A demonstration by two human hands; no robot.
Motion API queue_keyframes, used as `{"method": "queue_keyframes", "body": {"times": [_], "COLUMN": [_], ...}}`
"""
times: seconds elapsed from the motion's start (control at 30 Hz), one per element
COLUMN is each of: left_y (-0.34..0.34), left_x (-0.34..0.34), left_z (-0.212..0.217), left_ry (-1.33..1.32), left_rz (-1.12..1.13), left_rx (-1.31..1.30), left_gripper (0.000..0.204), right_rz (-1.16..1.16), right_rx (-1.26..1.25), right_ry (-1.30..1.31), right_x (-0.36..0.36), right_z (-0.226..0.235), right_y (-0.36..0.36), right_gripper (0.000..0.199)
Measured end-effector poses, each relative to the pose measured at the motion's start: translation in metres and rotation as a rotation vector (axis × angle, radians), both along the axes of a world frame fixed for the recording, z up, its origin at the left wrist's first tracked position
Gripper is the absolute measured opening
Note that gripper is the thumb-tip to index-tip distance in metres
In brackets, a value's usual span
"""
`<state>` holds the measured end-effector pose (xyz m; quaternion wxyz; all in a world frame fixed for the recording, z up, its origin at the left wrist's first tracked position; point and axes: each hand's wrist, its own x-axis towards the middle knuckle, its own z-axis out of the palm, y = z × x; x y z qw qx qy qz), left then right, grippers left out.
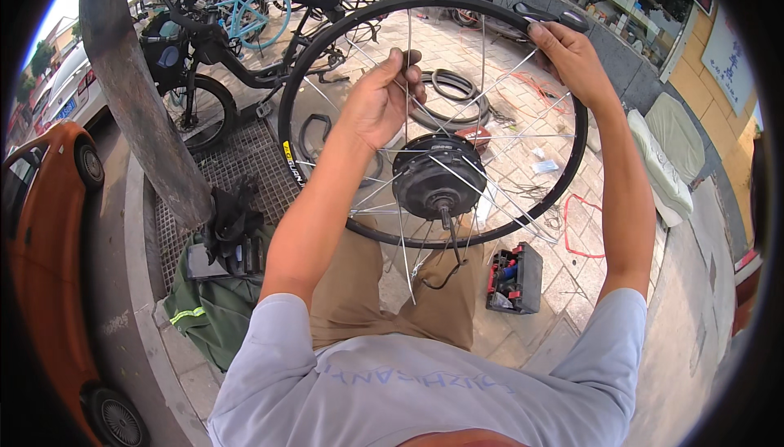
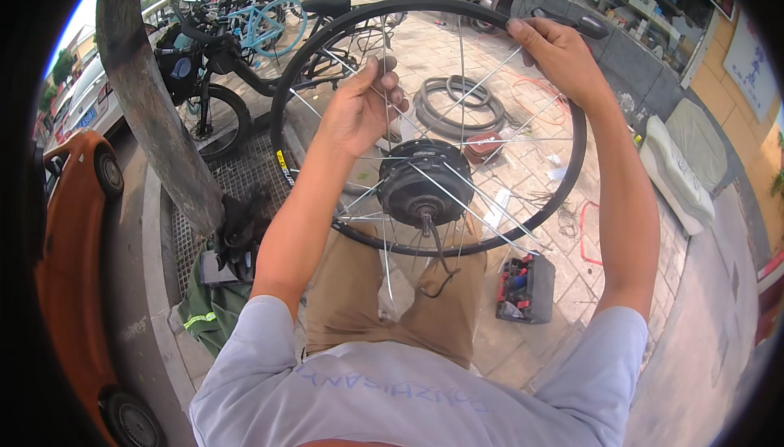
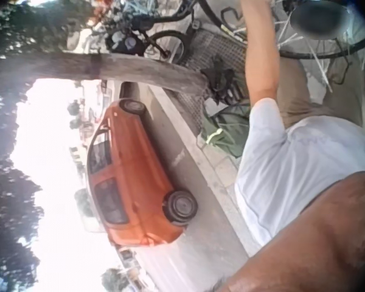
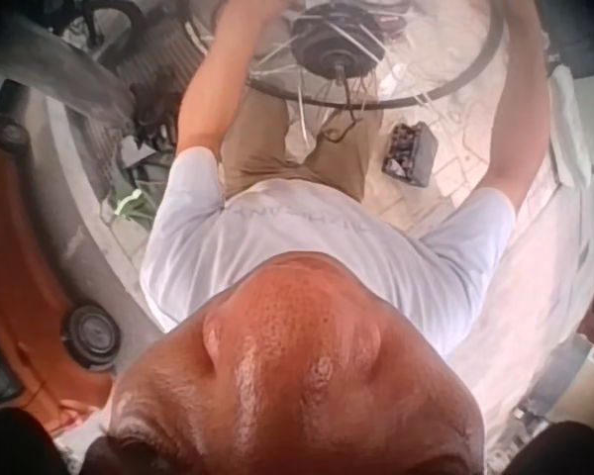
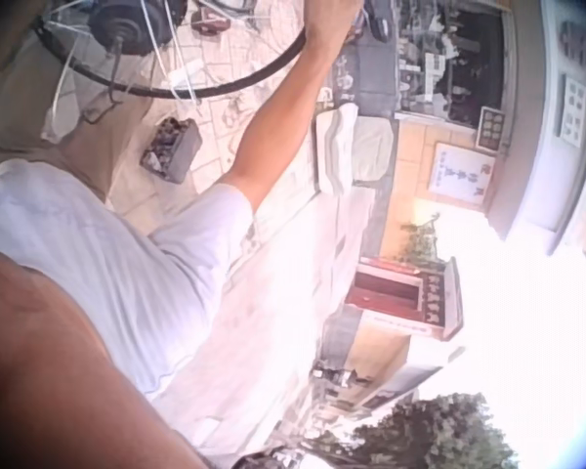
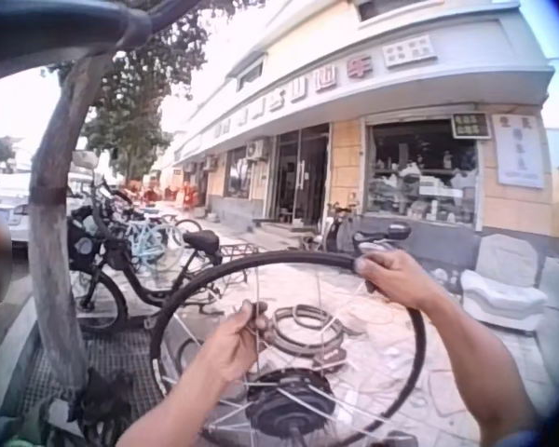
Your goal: The person installs spokes into a bicycle wheel hub and rim, threading each spoke through the rim holes and securing them by hand. The person rotates the wheel to access different sections and continues adding spokes around the circumference.
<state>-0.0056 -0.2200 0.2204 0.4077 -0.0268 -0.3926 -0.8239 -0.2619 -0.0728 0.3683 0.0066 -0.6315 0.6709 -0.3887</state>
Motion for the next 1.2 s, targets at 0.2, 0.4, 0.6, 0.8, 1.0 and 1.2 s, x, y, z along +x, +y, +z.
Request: {"method": "queue_keyframes", "body": {"times": [0.2,0.4,0.6,0.8,1.0,1.2], "left_y": [0.002,0.001,0.003,0.016,0.02,0.033], "left_x": [-0.003,-0.011,-0.019,-0.02,-0.019,-0.008], "left_z": [0.024,0.036,0.044,0.045,0.044,0.021], "left_ry": [0.055,0.058,-0.036,-0.039,-0.003,0.19], "left_rz": [-0.024,0.009,0.132,0.333,0.324,0.405], "left_rx": [0.007,0.072,0.12,0.161,0.082,0.011], "left_gripper": [0.027,0.028,0.036,0.035,0.031,0.031], "right_rz": [0.018,0.044,0.027,0.036,-0.004,-0.055], "right_rx": [-0.052,-0.083,-0.056,-0.048,-0.14,-0.134], "right_ry": [0.0,0.073,0.085,0.067,0.146,0.161], "right_x": [0.007,-0.012,-0.019,0.001,0.005,0.009], "right_z": [-0.002,-0.009,-0.011,-0.004,-0.003,0.0], "right_y": [0.003,-0.007,-0.012,-0.004,0.001,0.014], "right_gripper": [0.054,0.044,0.058,0.054,0.052,0.051]}}
